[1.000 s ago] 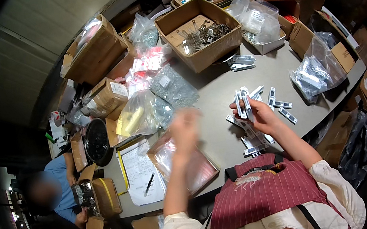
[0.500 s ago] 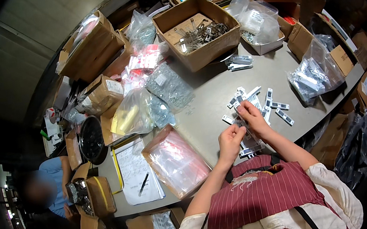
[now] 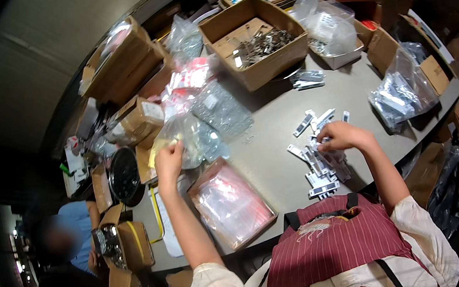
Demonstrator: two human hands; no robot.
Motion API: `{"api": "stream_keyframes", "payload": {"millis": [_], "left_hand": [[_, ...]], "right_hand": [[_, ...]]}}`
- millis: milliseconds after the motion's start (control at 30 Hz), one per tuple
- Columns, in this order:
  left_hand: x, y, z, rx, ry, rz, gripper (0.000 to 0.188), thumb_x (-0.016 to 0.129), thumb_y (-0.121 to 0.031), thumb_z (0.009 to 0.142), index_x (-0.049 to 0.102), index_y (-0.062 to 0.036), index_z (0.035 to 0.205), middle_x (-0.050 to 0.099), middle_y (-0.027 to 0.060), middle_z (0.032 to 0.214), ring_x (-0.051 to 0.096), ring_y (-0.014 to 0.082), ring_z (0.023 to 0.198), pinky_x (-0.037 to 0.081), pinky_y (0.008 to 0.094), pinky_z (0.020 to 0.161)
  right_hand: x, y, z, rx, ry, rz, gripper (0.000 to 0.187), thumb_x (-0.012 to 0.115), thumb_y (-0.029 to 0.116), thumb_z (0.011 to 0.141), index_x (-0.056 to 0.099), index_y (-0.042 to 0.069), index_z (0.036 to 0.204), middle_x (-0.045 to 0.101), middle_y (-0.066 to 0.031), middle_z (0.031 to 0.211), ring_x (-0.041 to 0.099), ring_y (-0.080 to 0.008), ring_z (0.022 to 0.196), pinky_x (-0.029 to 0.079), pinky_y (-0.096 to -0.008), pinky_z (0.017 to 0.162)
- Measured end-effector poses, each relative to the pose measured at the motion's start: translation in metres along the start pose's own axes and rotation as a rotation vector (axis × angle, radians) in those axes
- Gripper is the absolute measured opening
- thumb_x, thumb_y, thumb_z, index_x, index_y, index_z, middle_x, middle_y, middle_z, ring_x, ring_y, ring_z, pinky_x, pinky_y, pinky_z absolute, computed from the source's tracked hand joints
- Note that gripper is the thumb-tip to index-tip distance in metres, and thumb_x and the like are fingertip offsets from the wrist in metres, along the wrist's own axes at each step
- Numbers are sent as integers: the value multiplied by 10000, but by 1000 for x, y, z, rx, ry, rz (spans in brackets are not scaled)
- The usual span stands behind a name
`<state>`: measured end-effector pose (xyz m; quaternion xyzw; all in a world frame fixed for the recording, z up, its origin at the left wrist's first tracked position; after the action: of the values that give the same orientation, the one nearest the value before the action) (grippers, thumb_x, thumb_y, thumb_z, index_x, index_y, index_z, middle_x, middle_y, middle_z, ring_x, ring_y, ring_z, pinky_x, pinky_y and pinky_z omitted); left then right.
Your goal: The person repeatedly picks up small rectangular components from a table, places them into clear plastic bags, and sets the bags aside. The workspace is cluttered with cardboard boxes and plastic packaging materials. The person handles the components one at a time throughout the clip.
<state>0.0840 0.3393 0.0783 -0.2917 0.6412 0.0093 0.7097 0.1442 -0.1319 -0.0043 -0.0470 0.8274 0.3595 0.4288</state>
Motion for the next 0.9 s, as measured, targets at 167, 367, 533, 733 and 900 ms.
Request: {"api": "stream_keyframes", "payload": {"millis": [167,367,533,733,900], "left_hand": [[4,-31,-6,73,-254,-185,370,600,-326,965,741,12,911,693,193,757,687,336,729,517,408,712],[2,-118,-52,512,-636,-473,142,589,-62,949,706,4,903,718,121,911,677,257,846,520,364,781],[60,-136,-90,515,-401,-648,117,615,-68,938,701,-10,884,712,120,881,682,250,847,535,354,756],[171,-165,-97,119,48,-934,225,666,-175,966,657,16,1085,712,97,861,672,166,805,533,301,727],[190,-201,-89,-61,432,-1097,204,692,-185,957,619,4,983,689,55,780,628,82,678,482,225,573]], "right_hand": [[-75,-47,64,54,-691,-100,276,732,225,781,715,66,1006,689,-150,1029,649,-355,993,497,-461,904],[-72,-102,125,135,-825,-514,522,820,229,709,569,27,1120,603,-157,1032,579,-345,1019,482,-473,833],[-37,-91,108,202,-671,28,567,797,420,719,580,0,1032,662,-213,937,655,-377,869,520,-470,786],[-12,-29,60,105,-641,255,473,750,356,730,552,15,991,658,-235,871,648,-426,853,504,-480,766],[-7,39,28,-122,-560,139,392,720,279,799,528,6,1005,613,-235,948,612,-458,868,496,-505,731]]}}
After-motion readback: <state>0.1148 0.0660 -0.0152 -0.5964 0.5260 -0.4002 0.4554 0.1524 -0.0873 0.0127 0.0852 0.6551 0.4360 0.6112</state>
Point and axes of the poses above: each hand's wrist, its own z-axis towards the middle knuckle, its own x-axis out of the palm, y = z × x, the point moved 5 cm from there along z, towards the middle knuckle
